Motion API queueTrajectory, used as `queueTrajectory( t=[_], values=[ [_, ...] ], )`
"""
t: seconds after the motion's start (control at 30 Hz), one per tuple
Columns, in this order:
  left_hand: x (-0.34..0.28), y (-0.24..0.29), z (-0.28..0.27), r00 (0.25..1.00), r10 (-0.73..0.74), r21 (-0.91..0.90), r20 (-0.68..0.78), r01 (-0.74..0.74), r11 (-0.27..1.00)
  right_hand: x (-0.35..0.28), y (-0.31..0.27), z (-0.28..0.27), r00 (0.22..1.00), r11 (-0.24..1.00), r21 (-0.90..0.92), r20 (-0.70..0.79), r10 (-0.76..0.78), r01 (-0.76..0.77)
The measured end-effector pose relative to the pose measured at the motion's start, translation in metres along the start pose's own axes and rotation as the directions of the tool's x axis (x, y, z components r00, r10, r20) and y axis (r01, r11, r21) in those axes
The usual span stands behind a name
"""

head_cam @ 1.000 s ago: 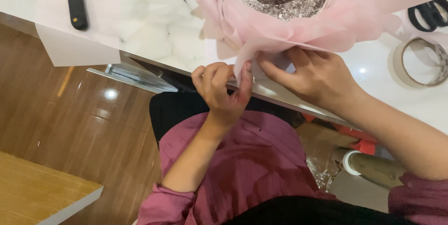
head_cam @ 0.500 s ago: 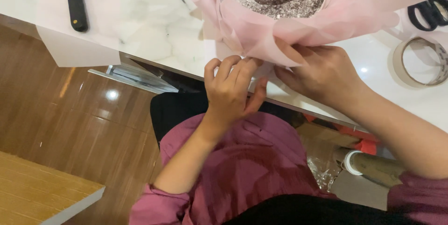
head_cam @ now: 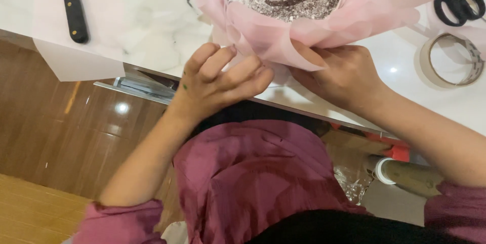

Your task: Wrapping a cake with decorative paper and securing it with tape.

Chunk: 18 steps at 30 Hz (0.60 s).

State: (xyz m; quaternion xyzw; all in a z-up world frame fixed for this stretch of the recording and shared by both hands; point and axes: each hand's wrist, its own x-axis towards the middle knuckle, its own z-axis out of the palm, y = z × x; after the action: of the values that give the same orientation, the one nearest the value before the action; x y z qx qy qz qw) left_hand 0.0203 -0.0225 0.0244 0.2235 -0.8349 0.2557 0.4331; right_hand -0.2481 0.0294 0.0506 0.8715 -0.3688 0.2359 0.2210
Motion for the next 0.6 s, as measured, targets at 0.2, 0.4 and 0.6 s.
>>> queueTrajectory(
  t=[0.2, 0.4, 0.6],
  values=[
    [0.007, -0.037, 0.019, 0.895, 0.439, 0.475, -0.079, -0.353, 0.806, 0.002, -0.002, 0.004, 1.000, 1.000, -0.013, -0.008, 0.010, -0.010],
    [0.002, -0.036, 0.034, 0.899, 0.424, 0.492, -0.109, -0.322, 0.809, 0.005, -0.009, 0.003, 0.999, 1.000, -0.012, -0.036, 0.019, -0.019],
    [-0.004, -0.031, 0.051, 0.911, 0.392, 0.437, -0.128, -0.303, 0.847, -0.010, -0.025, 0.004, 0.987, 0.959, 0.240, -0.028, 0.161, -0.150]
  ],
)
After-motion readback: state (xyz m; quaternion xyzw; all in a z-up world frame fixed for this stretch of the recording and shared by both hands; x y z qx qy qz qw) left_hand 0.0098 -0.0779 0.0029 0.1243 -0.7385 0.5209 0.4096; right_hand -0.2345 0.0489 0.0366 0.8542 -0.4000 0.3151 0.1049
